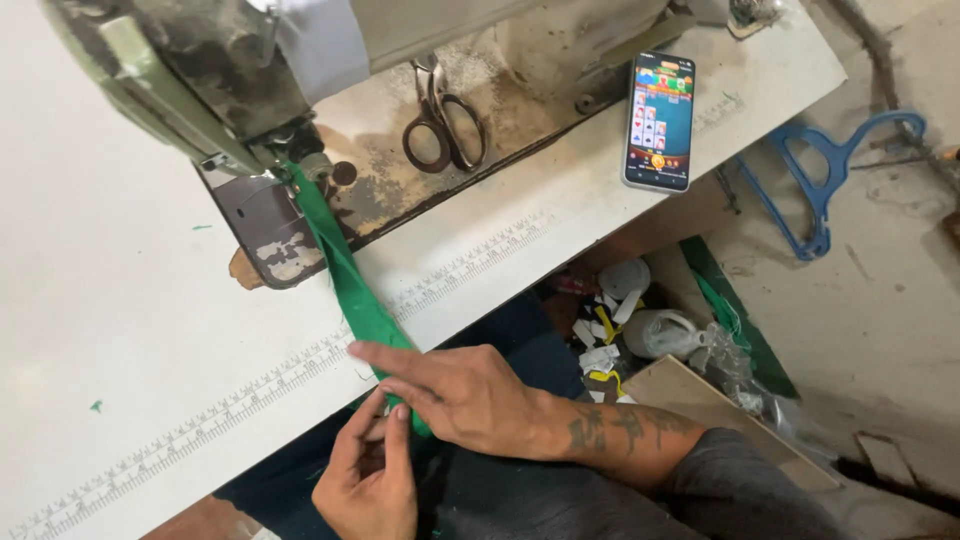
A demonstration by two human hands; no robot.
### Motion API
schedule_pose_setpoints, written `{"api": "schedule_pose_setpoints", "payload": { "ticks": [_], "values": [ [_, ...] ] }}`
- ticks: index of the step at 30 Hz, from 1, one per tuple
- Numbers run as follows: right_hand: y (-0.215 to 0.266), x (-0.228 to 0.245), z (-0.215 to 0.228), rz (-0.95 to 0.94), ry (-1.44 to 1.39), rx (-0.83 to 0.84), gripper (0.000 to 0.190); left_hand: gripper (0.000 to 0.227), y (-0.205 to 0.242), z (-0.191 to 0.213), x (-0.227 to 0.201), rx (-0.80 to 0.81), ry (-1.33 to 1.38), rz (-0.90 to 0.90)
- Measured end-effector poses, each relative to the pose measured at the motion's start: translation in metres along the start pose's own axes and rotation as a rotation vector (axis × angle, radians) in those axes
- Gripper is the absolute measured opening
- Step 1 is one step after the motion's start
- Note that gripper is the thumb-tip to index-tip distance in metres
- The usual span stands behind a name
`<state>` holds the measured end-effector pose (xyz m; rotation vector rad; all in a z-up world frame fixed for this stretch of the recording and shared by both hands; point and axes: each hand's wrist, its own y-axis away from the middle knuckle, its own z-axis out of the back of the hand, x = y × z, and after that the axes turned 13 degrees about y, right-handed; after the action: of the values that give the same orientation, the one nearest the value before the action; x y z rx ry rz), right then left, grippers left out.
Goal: The person is using an industrial sewing machine to join or hem green fabric strips, guiding the material with both hands.
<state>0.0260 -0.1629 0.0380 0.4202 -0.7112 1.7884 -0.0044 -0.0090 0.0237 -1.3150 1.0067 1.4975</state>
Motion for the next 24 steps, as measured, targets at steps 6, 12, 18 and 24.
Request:
{"api": "schedule_pose_setpoints", "payload": {
  "ticks": [6, 12, 18, 24],
  "values": [
    [0.014, -0.022, -0.013, 0.155, 0.261, 0.201, 0.072, 0.022, 0.001, -0.001, -0.004, 0.017, -0.234, -0.304],
    [0.019, -0.03, -0.018, 0.182, 0.288, 0.133, 0.063, 0.021, 0.002, -0.002, -0.006, 0.052, -0.328, -0.362],
    [0.026, -0.035, -0.025, 0.228, 0.18, 0.024, 0.05, 0.017, -0.008, 0.006, 0.005, 0.09, -0.272, -0.553],
    [0.012, -0.022, -0.016, 0.1, 0.024, 0.067, 0.046, 0.033, -0.049, 0.031, -0.005, 0.54, -0.232, -0.369]
  ]
}}
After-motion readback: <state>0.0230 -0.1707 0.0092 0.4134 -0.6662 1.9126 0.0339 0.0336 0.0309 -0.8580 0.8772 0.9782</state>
